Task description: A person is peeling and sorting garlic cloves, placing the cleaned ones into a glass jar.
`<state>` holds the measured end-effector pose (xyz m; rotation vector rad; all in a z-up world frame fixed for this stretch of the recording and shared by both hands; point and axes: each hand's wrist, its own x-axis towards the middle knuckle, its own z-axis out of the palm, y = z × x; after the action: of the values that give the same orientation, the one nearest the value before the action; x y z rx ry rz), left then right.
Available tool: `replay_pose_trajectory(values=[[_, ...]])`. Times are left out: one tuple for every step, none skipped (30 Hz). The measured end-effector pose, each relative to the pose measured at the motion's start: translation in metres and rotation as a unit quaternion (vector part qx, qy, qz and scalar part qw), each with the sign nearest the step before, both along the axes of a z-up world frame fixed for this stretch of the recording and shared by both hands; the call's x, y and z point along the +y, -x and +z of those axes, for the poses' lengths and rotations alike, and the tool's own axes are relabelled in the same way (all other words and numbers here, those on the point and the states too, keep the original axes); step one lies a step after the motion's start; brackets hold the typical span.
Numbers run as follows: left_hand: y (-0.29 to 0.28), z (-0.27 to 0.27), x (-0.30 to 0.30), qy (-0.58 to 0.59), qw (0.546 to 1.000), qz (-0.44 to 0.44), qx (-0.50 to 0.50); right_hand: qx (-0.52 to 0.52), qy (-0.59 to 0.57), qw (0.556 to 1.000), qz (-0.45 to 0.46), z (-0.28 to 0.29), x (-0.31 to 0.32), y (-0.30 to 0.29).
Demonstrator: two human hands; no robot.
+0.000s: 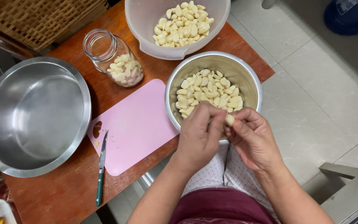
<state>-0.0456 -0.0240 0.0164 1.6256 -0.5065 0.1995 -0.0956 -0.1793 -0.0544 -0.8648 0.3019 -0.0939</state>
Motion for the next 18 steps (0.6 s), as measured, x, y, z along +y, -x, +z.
replay_pose_trajectory(values=[[-0.002, 0.001, 0.002, 0.0, 1.0, -0.001, 0.001, 0.001, 0.0, 1.0, -0.001, 0.003, 0.0, 0.0], [-0.005, 0.002, 0.005, -0.012, 1.0, 0.001, -0.009, 0.001, -0.015, 1.0, 0.012, 0.006, 0.001, 0.001], [-0.006, 0.002, 0.007, -0.026, 0.999, 0.002, -0.019, 0.002, -0.03, 0.999, 0.024, 0.008, 0.001, 0.002], [-0.009, -0.001, 0.01, -0.026, 1.0, 0.001, -0.018, 0.003, -0.031, 0.999, 0.023, 0.013, 0.002, 0.002], [-0.013, -0.004, 0.012, -0.024, 0.999, 0.019, -0.025, 0.002, -0.058, 0.998, 0.03, 0.018, 0.003, 0.001], [-0.017, -0.006, 0.015, -0.022, 0.999, 0.038, -0.033, 0.001, -0.085, 0.996, 0.037, 0.023, 0.004, 0.0], [-0.018, -0.005, 0.019, -0.022, 0.999, 0.037, -0.034, 0.001, -0.085, 0.996, 0.036, 0.025, 0.005, -0.001], [-0.019, -0.003, 0.023, -0.03, 0.998, 0.039, -0.036, -0.004, -0.086, 0.995, 0.04, 0.027, 0.006, -0.002], [-0.019, -0.002, 0.026, -0.037, 0.998, 0.041, -0.037, -0.006, -0.087, 0.995, 0.044, 0.03, 0.006, -0.002], [-0.018, 0.006, 0.025, -0.036, 0.998, 0.04, -0.036, -0.006, -0.087, 0.995, 0.043, 0.025, 0.004, -0.001], [-0.017, 0.014, 0.024, -0.042, 0.998, 0.045, -0.031, 0.0, -0.091, 0.995, 0.042, 0.021, 0.003, 0.0], [-0.016, 0.021, 0.025, -0.049, 0.997, 0.049, -0.027, 0.006, -0.096, 0.994, 0.042, 0.016, 0.002, 0.001], [-0.015, 0.026, 0.024, -0.049, 0.997, 0.05, -0.027, 0.006, -0.096, 0.994, 0.042, 0.016, 0.001, 0.0], [-0.014, 0.03, 0.023, -0.043, 0.997, 0.051, -0.035, -0.007, -0.118, 0.992, 0.053, 0.016, 0.0, -0.001], [-0.012, 0.033, 0.023, -0.038, 0.997, 0.051, -0.043, -0.018, -0.139, 0.988, 0.062, 0.016, 0.0, 0.0], [-0.01, 0.032, 0.023, -0.037, 0.997, 0.051, -0.042, -0.017, -0.139, 0.988, 0.062, 0.015, -0.001, 0.0], [-0.008, 0.032, 0.023, -0.032, 0.997, 0.053, -0.039, -0.025, -0.141, 0.988, 0.061, 0.014, -0.001, 0.001], [-0.007, 0.031, 0.023, -0.028, 0.997, 0.056, -0.036, -0.034, -0.143, 0.987, 0.059, 0.013, -0.001, 0.002]])
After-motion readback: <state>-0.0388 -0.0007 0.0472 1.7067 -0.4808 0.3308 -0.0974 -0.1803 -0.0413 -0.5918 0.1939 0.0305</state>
